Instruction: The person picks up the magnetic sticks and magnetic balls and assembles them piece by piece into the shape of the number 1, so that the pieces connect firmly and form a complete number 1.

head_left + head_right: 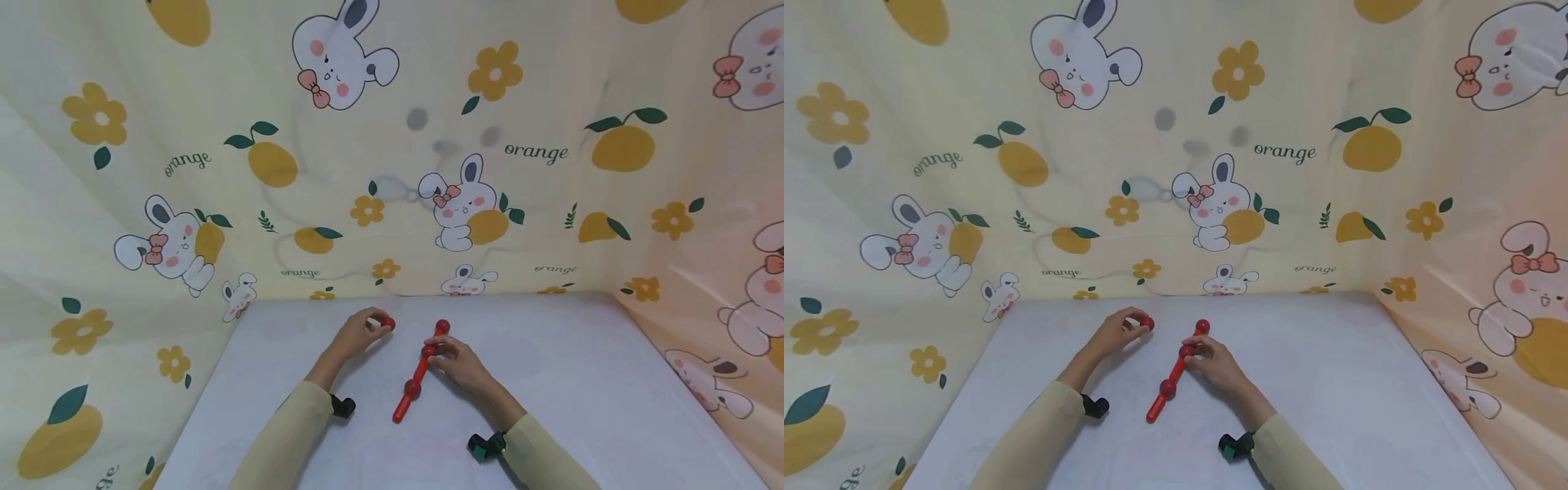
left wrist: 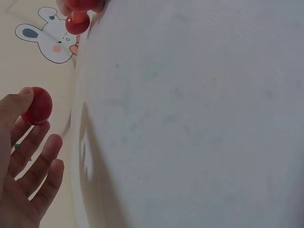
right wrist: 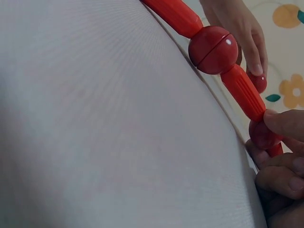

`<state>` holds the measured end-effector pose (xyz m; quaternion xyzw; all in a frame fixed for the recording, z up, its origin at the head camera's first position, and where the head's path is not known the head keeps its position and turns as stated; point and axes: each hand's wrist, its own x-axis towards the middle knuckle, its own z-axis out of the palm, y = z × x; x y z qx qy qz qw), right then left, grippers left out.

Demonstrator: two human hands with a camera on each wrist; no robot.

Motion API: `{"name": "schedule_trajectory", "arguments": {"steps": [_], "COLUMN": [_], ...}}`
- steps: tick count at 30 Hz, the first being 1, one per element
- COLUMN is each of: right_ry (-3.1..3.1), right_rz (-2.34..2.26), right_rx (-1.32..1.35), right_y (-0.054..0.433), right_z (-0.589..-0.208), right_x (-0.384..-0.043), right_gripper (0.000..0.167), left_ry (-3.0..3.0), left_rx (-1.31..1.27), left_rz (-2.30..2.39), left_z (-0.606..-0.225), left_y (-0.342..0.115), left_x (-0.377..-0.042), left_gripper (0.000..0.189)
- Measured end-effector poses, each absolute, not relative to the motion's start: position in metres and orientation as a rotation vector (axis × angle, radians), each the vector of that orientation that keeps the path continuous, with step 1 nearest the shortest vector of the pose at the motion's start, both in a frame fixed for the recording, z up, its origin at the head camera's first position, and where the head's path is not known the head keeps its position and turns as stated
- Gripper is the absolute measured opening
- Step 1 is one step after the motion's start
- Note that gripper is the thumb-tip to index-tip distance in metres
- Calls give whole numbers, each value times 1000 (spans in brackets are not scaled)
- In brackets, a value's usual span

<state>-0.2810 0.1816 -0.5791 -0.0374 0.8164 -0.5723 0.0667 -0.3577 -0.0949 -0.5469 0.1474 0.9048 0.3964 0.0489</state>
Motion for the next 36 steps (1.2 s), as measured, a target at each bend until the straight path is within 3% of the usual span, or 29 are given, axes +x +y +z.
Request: {"name": "schedule_trajectory", "arguments": {"steps": [36], "right_ry": [2618], "right_rz": [-1605], "right_rx": [-117], "right_y": [180], "right_z": [-575], "right_x": [-275], "right_gripper": [32], "left_ry": [2778], "left_rx": [466], "left_rz": [1229], "left_z": [-538], "left_y": [-141], "left_x": [-315], "left_gripper": [37]}}
